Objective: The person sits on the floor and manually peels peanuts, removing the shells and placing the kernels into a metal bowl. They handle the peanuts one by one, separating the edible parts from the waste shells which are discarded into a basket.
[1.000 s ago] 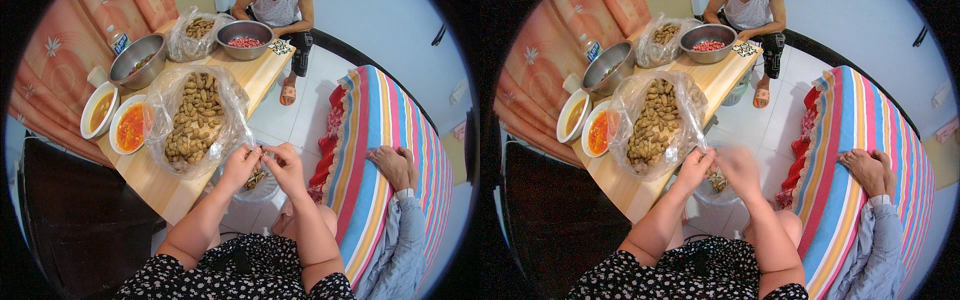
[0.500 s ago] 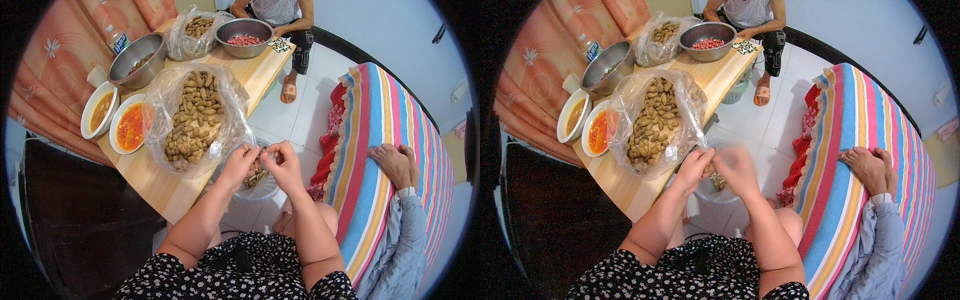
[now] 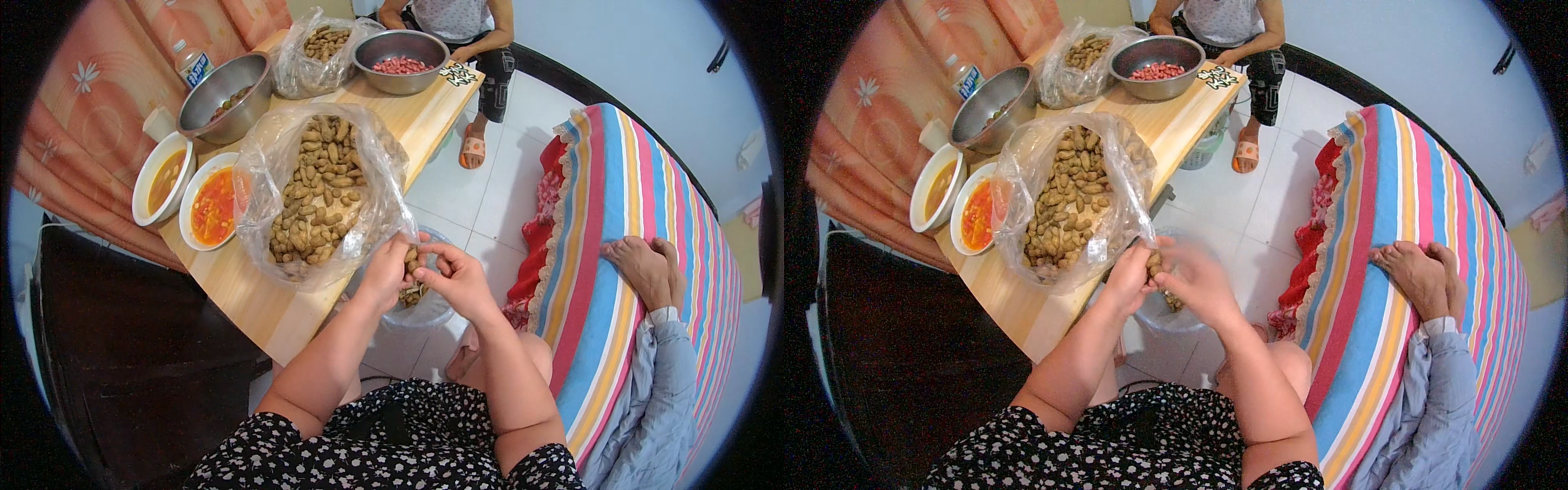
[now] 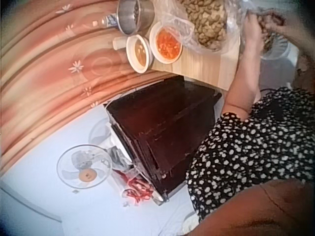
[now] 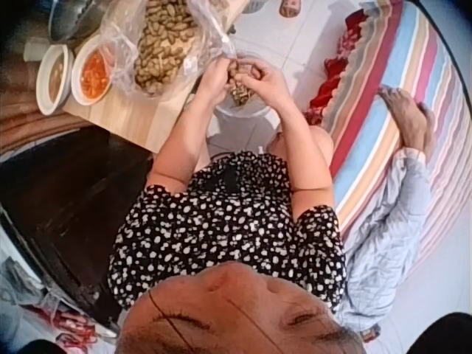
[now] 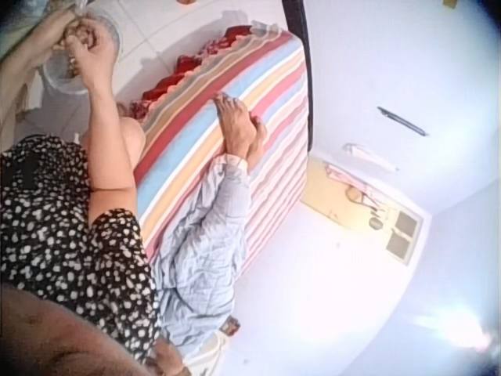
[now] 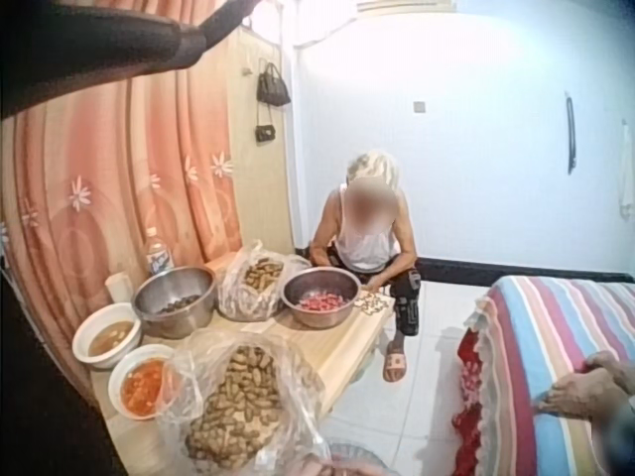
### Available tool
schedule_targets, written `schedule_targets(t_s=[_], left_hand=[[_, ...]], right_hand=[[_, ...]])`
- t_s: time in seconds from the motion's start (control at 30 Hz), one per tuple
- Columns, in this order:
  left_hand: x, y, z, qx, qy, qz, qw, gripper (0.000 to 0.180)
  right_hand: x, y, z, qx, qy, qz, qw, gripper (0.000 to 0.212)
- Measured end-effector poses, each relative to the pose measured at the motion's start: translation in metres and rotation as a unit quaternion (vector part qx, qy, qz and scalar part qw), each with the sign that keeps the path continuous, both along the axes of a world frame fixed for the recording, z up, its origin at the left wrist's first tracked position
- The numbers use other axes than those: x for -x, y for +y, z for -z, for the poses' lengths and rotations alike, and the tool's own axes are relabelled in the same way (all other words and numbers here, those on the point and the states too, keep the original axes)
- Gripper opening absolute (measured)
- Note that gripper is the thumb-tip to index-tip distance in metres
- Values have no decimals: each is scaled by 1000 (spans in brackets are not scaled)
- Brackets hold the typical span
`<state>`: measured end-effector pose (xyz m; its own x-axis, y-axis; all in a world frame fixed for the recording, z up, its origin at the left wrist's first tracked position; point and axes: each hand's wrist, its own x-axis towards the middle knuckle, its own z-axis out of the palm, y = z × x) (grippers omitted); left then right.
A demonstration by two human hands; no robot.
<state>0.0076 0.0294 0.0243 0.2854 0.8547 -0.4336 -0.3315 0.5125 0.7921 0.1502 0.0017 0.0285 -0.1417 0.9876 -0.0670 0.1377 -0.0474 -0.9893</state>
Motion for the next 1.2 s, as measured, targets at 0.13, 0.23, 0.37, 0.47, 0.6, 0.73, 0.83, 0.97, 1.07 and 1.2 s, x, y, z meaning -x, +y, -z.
schedule_targets(t_s=[0.13,0.23,0.37,0.47,0.6,0.73,0.83,0.97,1.07,1.2], left_hand=[[-1,1,-1,19,1,-28,999,32],[-3,0,-2,14,10,-32,999,30],[1,1,7,29,-35,-23,999,28],[0,0,6,74,-111,-20,991,28],[-8,-6,-17,77,-124,-8,989,19],[-6,-8,-9,-7,-126,27,992,21],[-5,-7,-6,-39,-88,22,995,20],[-3,-6,-2,-66,-38,33,997,19],[-8,-8,-6,-122,29,7,992,18],[-12,-12,-14,-180,77,-12,981,21]], right_hand=[[10,-4,-16,-166,-171,11,971,28],[16,-6,-15,-255,-205,44,944,27],[17,-6,-4,-218,-159,52,962,21],[6,-2,-6,-12,23,40,999,20],[-1,5,-17,138,270,87,949,17],[-3,7,-15,140,329,96,929,15],[-4,6,-18,123,290,92,945,16],[-6,5,-21,65,201,51,976,17],[-8,4,-10,76,224,75,969,22],[-9,6,-5,139,365,71,918,26]])
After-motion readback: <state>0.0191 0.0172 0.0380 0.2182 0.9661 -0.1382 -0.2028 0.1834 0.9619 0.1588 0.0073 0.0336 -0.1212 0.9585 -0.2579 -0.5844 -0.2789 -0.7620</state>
